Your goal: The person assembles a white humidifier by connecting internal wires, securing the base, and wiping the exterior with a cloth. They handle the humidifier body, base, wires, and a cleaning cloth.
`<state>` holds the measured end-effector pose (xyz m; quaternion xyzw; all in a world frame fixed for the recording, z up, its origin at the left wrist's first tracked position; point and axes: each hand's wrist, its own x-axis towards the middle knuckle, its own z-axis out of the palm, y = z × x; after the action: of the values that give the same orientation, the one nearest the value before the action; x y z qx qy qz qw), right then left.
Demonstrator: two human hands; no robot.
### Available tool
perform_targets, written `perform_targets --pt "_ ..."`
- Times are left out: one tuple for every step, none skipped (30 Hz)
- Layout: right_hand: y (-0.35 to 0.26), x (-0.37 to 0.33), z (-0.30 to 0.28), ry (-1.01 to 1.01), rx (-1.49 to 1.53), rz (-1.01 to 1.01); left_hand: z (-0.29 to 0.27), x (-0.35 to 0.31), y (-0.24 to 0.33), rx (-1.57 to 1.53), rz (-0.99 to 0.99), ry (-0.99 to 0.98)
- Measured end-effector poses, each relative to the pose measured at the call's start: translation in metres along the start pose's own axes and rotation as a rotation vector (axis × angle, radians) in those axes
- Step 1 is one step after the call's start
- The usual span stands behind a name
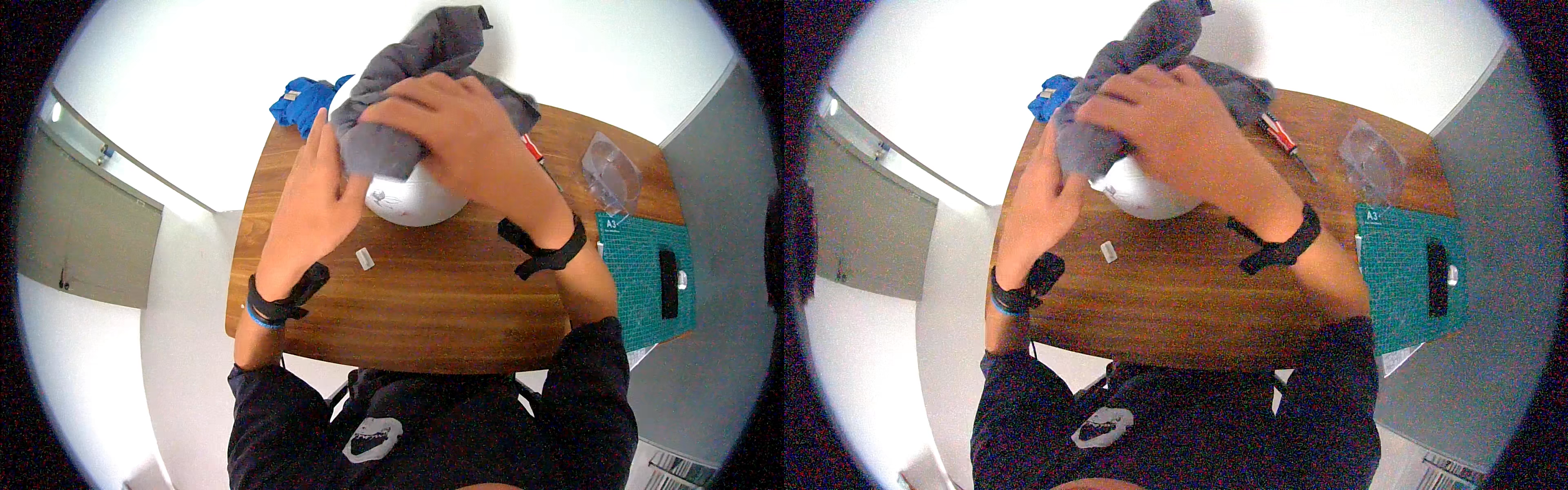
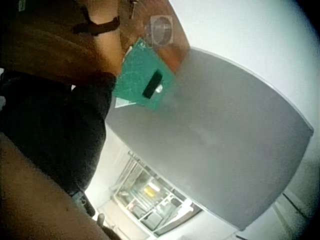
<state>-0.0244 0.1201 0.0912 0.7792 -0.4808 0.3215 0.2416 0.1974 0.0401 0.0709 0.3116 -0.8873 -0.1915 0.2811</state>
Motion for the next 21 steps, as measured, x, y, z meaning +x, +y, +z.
perform_targets --pt "0.012 -0.004 0.001 -0.002 0.011 0.062 -0.001 0.001 0.002 0.03 0.052 0.018" --pt "0.018 -0.01 -0.004 -0.001 -0.007 0.099 0.0 0.001 0.005 0.06 0.1 0.038" --pt "0.025 -0.016 -0.009 -0.005 -0.024 0.135 0.003 0.0 0.007 0.086 0.145 0.059" --pt "0.031 -0.021 -0.014 -0.008 -0.042 0.171 0.007 0.0 0.007 0.1 0.185 0.087" --pt "0.037 -0.026 -0.012 0.006 -0.043 0.189 0.01 0.002 0.007 0.119 0.224 0.111" --pt "0.04 -0.03 -0.013 0.024 -0.087 0.239 0.014 0.004 0.006 0.139 0.263 0.134" --pt "0.044 -0.034 -0.013 0.042 -0.132 0.289 0.02 0.007 0.005 0.151 0.28 0.179" --pt "0.047 -0.039 -0.015 0.061 -0.187 0.34 0.023 0.009 0.008 0.187 0.275 0.199" --pt "0.051 -0.044 -0.013 0.058 -0.248 0.411 0.025 0.011 0.013 0.223 0.269 0.22" --pt "0.054 -0.05 -0.01 0.055 -0.309 0.481 0.028 0.012 0.016 0.258 0.263 0.241" --pt "0.057 -0.053 -0.008 0.056 -0.363 0.547 0.03 0.013 0.017 0.278 0.272 0.26" --pt "0.058 -0.055 -0.008 -0.015 -0.374 0.636 0.032 0.015 0.018 0.298 0.28 0.28" --pt "0.059 -0.058 -0.009 -0.086 -0.384 0.723 0.033 0.017 0.019 0.318 0.287 0.299" --pt "0.059 -0.06 -0.008 -0.158 -0.389 0.811 0.035 0.018 0.02 0.338 0.279 0.31" --pt "0.061 -0.063 -0.01 -0.227 -0.396 0.817 0.037 0.02 0.021 0.359 0.271 0.321" --pt "0.064 -0.067 -0.012 -0.295 -0.403 0.822 0.038 0.023 0.023 0.38 0.262 0.332" --pt "0.067 -0.071 -0.015 -0.363 -0.411 0.829 0.041 0.025 0.024 0.388 0.245 0.335" --pt "0.069 -0.076 -0.015 -0.489 -0.391 0.806 0.044 0.028 0.024 0.397 0.227 0.338" --pt "0.07 -0.081 -0.015 -0.613 -0.369 0.78 0.047 0.031 0.025 0.405 0.209 0.342" --pt "0.072 -0.085 -0.015 -0.738 -0.347 0.754 0.049 0.035 0.026 0.408 0.188 0.337" --pt "0.074 -0.087 -0.018 -0.827 -0.26 0.735 0.051 0.04 0.026 0.411 0.166 0.332"
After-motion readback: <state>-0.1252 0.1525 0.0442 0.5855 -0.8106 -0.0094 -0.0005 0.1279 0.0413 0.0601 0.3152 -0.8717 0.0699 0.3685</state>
